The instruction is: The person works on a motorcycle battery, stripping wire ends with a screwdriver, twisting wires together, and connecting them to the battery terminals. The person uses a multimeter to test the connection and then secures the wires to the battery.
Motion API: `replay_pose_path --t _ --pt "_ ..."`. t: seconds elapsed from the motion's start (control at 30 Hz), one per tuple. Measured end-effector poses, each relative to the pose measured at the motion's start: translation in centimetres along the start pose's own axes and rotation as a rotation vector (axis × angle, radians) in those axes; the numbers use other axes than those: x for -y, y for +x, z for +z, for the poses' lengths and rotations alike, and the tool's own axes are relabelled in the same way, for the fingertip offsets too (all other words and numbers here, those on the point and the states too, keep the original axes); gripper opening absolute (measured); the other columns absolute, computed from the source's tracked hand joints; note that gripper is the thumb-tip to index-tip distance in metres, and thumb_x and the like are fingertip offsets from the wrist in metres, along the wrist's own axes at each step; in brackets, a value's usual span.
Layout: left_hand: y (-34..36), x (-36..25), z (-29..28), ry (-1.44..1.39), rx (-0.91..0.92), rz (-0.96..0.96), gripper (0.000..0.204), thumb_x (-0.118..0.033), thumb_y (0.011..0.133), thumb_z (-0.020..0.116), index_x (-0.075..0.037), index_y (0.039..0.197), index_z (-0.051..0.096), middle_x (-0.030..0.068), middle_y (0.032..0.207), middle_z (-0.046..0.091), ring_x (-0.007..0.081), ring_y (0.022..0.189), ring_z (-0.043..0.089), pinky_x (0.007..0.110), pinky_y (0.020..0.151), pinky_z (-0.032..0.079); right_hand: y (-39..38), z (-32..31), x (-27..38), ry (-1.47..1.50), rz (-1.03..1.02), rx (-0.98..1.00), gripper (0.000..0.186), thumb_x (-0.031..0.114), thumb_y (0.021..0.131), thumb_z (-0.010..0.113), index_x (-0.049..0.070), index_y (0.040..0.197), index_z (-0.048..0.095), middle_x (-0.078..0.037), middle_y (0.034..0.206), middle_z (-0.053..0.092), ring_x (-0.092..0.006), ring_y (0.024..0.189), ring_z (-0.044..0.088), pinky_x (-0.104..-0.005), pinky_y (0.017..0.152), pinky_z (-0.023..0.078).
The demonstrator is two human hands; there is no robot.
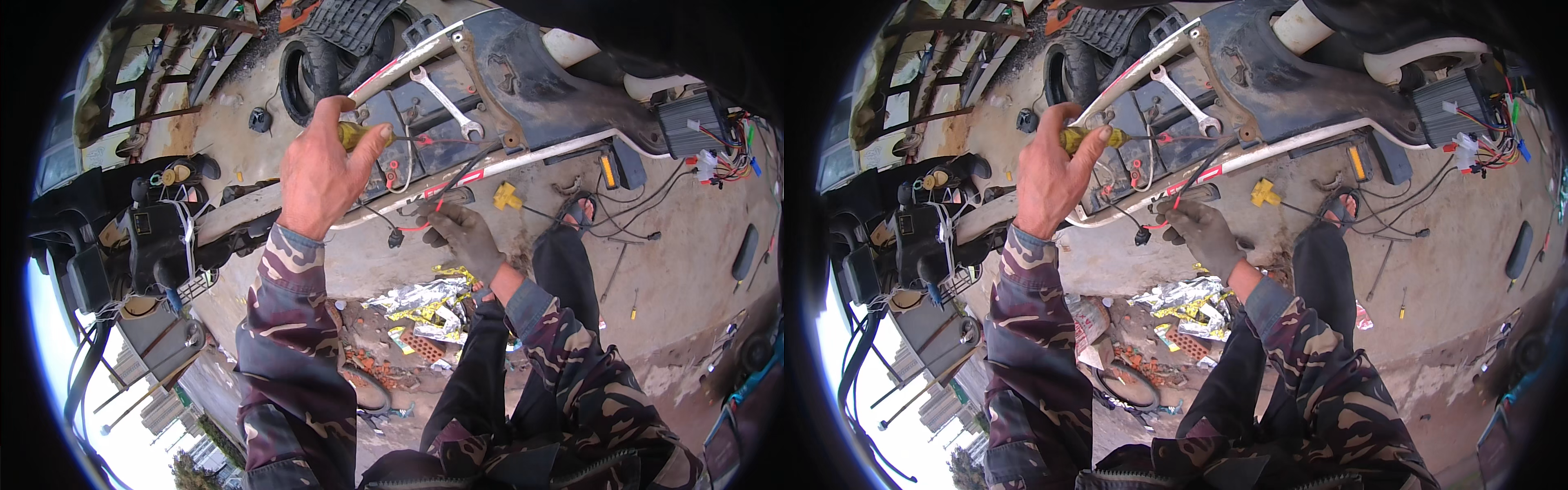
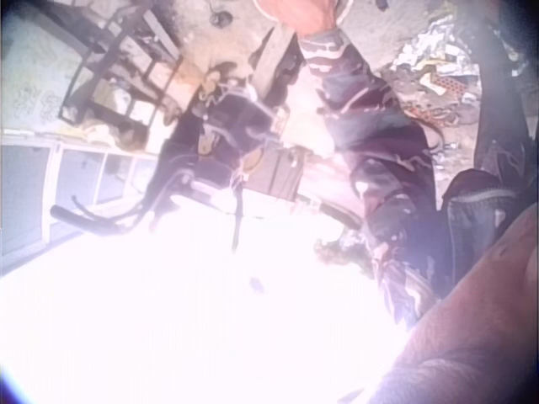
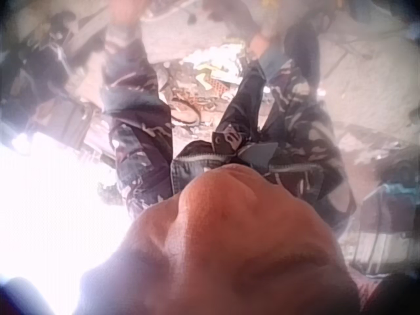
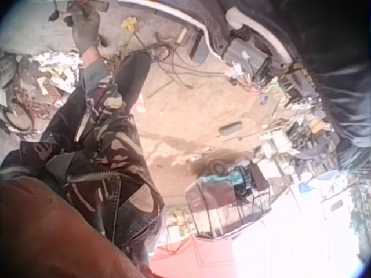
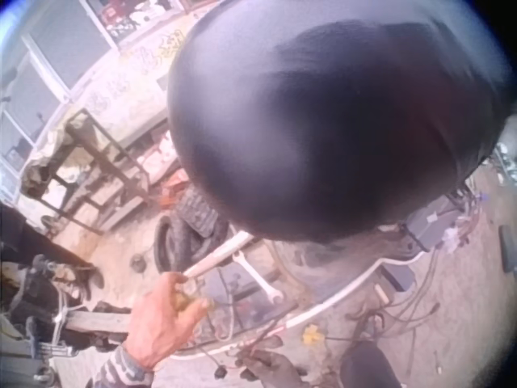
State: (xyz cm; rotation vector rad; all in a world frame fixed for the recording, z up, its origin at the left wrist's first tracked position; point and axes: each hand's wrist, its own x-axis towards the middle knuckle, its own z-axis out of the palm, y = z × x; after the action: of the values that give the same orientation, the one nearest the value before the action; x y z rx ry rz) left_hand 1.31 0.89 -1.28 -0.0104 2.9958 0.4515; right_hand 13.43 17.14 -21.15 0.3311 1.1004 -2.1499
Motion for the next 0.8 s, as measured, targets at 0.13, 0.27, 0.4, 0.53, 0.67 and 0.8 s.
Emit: replay_pose_path --t 0.13,0.27,0.4,0.53,0.67,0.8 --pt "0.3 0.5 0.1 -0.120 -0.137 0.383 0.049 -0.040 0.097 0.071 -0.005 0.128 0.060 0.0205 0.095 0.073 0.0386 0.087 0.073 0.046 0.078 0.055 0.1 0.1 0.0 -0.019 0.009 0.004 0.035 0.026 0.106 0.064 0.006 0.133 0.069 -0.003 0.113 0.075 -0.0104 0.087 0.069 -0.0277 0.079 0.057" --pt "0.0 0.6 0.1 0.003 0.000 0.051 0.055 -0.045 0.096 0.073 -0.004 0.130 0.058 0.0204 0.104 0.070 0.0363 0.090 0.072 0.043 0.081 0.055 0.1 0.2 -0.1 -0.016 0.008 0.009 0.034 0.026 0.106 0.064 0.006 0.133 0.069 -0.003 0.114 0.075 -0.0105 0.087 0.069 -0.0280 0.078 0.057" --pt "-0.4 0.5 0.2 -0.031 0.001 -0.032 0.051 -0.039 0.098 0.073 -0.004 0.131 0.058 0.0191 0.105 0.068 0.0352 0.088 0.070 0.041 0.082 0.055 -0.1 0.0 -0.3 -0.015 0.000 0.002 0.033 0.025 0.105 0.064 0.006 0.132 0.069 -0.004 0.113 0.076 -0.0107 0.087 0.070 -0.0279 0.078 0.057" --pt "0.0 0.7 0.2 -0.195 -0.130 0.414 0.051 -0.040 0.098 0.072 -0.004 0.131 0.058 0.0199 0.095 0.073 0.0360 0.082 0.072 0.041 0.079 0.056 -0.1 0.0 -0.5 -0.017 0.022 -0.002 0.031 0.025 0.105 0.065 0.007 0.129 0.070 -0.003 0.113 0.076 -0.0106 0.086 0.070 -0.0275 0.078 0.056" --pt "-0.5 0.9 0.1 -0.015 0.079 -0.040 0.050 -0.026 0.094 0.072 -0.004 0.136 0.054 0.0174 0.107 0.068 0.0327 0.094 0.070 0.041 0.086 0.055 -0.1 0.3 -0.6 -0.029 0.015 0.002 0.029 0.024 0.105 0.064 0.007 0.128 0.070 -0.003 0.112 0.076 -0.0106 0.087 0.071 -0.0274 0.078 0.056" --pt "-0.7 1.1 0.8 -0.113 -0.132 0.160 0.045 -0.027 0.095 0.071 -0.004 0.131 0.058 0.0188 0.095 0.070 0.0348 0.087 0.071 0.041 0.083 0.055 -0.3 0.1 -0.3 -0.048 0.017 -0.011 0.030 0.023 0.106 0.062 0.006 0.130 0.069 -0.004 0.112 0.076 -0.0116 0.088 0.072 -0.0279 0.079 0.056"
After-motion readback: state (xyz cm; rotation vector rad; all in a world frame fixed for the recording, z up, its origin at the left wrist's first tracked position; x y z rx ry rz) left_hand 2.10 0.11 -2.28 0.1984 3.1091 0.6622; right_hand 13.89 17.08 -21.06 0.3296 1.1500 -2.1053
